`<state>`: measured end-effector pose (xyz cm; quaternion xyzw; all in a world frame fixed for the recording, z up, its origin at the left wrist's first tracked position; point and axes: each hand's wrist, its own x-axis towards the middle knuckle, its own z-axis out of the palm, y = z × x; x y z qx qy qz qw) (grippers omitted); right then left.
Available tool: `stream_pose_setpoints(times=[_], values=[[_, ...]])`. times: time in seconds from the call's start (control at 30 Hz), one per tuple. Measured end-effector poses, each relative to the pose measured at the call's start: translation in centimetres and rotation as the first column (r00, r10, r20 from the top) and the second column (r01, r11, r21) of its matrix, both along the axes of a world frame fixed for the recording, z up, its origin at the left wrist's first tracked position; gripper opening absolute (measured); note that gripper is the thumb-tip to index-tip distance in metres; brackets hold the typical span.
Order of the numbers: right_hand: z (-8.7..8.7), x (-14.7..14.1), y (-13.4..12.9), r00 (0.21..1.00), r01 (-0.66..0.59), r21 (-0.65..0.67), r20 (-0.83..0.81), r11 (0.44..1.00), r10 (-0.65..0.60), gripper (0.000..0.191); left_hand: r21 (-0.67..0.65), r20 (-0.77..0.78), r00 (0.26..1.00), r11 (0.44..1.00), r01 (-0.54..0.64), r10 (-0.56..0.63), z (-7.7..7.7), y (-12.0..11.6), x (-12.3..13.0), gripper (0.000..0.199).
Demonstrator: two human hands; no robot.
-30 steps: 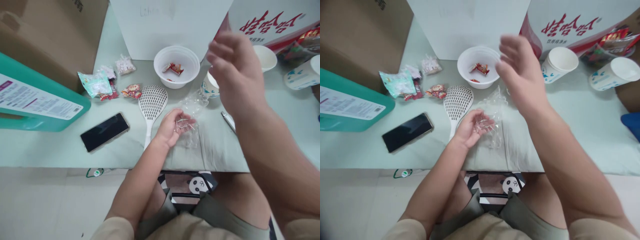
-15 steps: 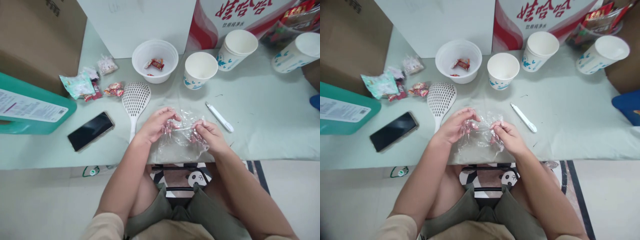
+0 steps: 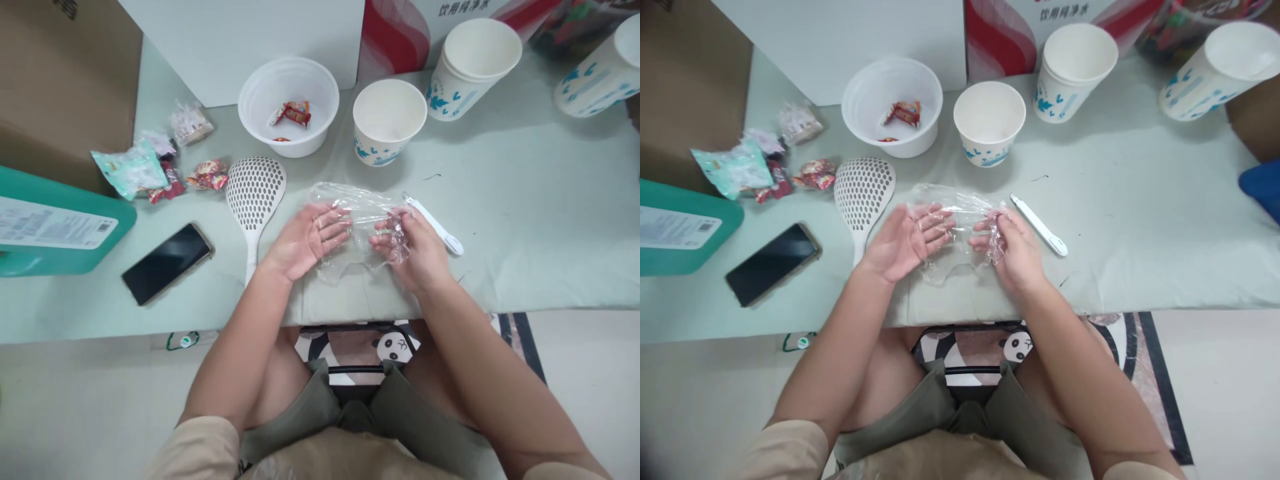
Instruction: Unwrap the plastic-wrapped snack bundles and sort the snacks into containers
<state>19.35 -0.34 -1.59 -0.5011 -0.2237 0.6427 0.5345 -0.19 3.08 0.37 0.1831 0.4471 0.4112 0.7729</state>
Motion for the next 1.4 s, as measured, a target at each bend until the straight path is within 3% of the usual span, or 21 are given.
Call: stream_pose_setpoints(times=[0.07,0.17,0.27,0.4,0.5,0.6,0.7,0.8,0.9,1.1,1.2,1.33,1.4], values=[[-0.1,-0.1,0.0,0.998,-0.046,-0.004,-0.037,0.999,0.046,0.049,0.039,-0.164,0.985,0.998,0.057,-0.050,-0.2,-0.3,0.3,0.022],[0.0,0.1,-0.2,0.986,-0.165,-0.063,-0.007,0.984,0.165,0.057,0.143,-0.355,0.934,0.990,0.005,0.047,-0.4,-0.4,0.2,0.018],[0.3,0.2,-0.3,0.953,-0.274,-0.148,0.087,0.950,0.289,0.049,0.255,-0.441,0.886,0.967,-0.030,0.144,-0.5,-0.2,-0.3,0.021],[0.5,0.2,-0.5,0.935,-0.234,-0.211,0.218,0.949,0.279,0.030,0.365,-0.531,0.811,0.930,-0.043,0.246,-1.0,-0.1,-1.3,0.028],[0.3,0.5,-0.4,0.918,-0.211,-0.164,0.305,0.964,0.253,0.026,0.444,-0.571,0.765,0.896,-0.018,0.298,-1.6,-0.1,-2.1,0.030],[-0.1,0.8,-0.3,0.936,-0.172,-0.082,0.297,0.982,0.189,0.027,0.465,-0.571,0.759,0.885,-0.014,0.312,-1.8,-0.1,-2.3,0.032],[-0.7,0.6,-0.3,0.978,-0.128,-0.011,0.165,0.992,0.128,0.035,0.413,-0.509,0.807,0.907,-0.076,0.300,-1.6,-0.2,-1.6,0.035],[-1.0,-0.2,-0.5,0.976,-0.214,0.020,0.054,0.977,0.213,0.058,0.363,-0.434,0.847,0.920,-0.148,0.307,-1.2,-0.4,-0.4,0.038],[-0.8,-0.9,-0.7,0.947,-0.315,-0.028,0.050,0.949,0.316,0.081,0.336,-0.393,0.860,0.921,-0.196,0.326,-0.7,-0.6,0.4,0.039],[0.1,-0.9,-0.5,0.947,-0.263,-0.102,0.165,0.959,0.277,0.072,0.336,-0.384,0.827,0.896,-0.290,0.411,0.0,-0.3,0.1,0.046],[0.5,-0.6,-0.5,0.947,-0.239,-0.126,0.188,0.963,0.259,0.074,0.354,-0.371,0.809,0.874,-0.332,0.457,0.0,0.0,-0.5,0.038],[0.7,-0.3,-0.8,0.951,-0.221,-0.111,0.194,0.969,0.239,0.070,0.371,-0.375,0.764,0.840,-0.395,0.525,-0.1,0.3,-1.0,0.032],[0.5,-0.1,-0.8,0.953,-0.227,-0.087,0.184,0.970,0.239,0.064,0.350,-0.370,0.786,0.858,-0.377,0.496,0.1,0.3,-1.1,0.035]])
